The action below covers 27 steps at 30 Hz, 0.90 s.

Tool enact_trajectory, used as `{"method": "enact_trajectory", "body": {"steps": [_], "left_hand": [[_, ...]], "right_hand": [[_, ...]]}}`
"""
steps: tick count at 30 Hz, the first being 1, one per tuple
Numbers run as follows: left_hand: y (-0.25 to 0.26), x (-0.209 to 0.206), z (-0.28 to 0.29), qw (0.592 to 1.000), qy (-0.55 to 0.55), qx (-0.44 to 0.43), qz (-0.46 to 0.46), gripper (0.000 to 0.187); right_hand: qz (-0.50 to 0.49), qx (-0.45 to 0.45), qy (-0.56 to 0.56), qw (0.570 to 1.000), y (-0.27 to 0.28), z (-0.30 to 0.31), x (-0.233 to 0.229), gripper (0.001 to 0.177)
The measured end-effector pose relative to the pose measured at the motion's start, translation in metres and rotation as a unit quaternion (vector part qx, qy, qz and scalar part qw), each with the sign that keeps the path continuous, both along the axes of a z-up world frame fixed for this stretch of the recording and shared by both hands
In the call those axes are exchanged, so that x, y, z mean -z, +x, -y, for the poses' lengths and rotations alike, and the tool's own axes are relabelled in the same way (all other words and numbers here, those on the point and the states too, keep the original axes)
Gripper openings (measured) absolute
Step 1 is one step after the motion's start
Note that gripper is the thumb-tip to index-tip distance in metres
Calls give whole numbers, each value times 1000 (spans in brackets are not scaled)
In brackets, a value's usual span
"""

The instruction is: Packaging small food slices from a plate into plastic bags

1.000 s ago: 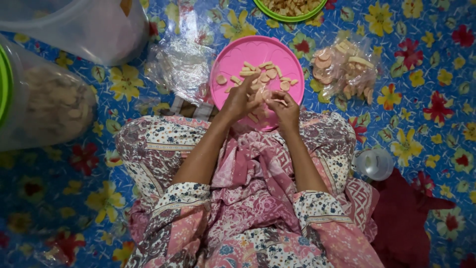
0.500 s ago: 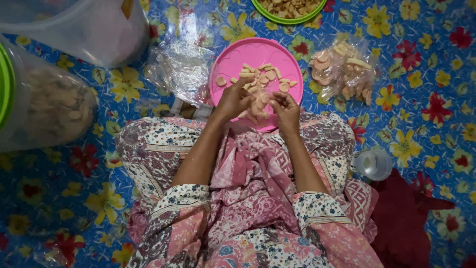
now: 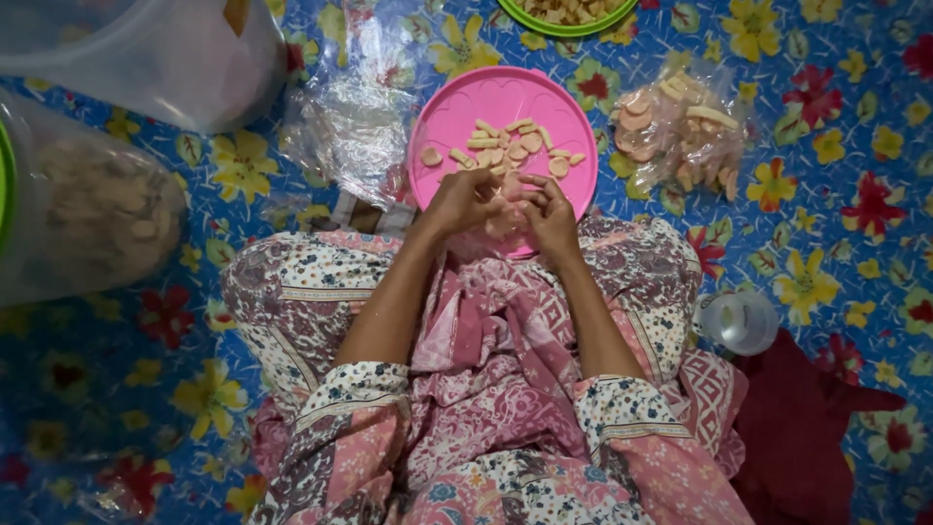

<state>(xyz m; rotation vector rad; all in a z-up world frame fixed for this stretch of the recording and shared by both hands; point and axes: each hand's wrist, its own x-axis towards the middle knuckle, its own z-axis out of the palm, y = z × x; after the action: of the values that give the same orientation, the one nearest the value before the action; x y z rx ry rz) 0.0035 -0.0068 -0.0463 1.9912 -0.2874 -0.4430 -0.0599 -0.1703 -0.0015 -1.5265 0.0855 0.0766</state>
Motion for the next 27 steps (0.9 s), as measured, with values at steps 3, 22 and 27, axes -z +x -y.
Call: {"method": "enact_trajectory", "body": {"steps": [3,22,27], "left_hand": [[-5,-5,1,1000,9,21,5,32],[1,-16,4,999,-26,-39,-13,21],[-2,-29,4,997,-71,-19,-16,18]], "right_hand": [[-5,-15,14,1000,7,2,10,41],[-36,65,-68,995,8,5,28,29],[-24,80,-66,994,9,10,46,20]]}}
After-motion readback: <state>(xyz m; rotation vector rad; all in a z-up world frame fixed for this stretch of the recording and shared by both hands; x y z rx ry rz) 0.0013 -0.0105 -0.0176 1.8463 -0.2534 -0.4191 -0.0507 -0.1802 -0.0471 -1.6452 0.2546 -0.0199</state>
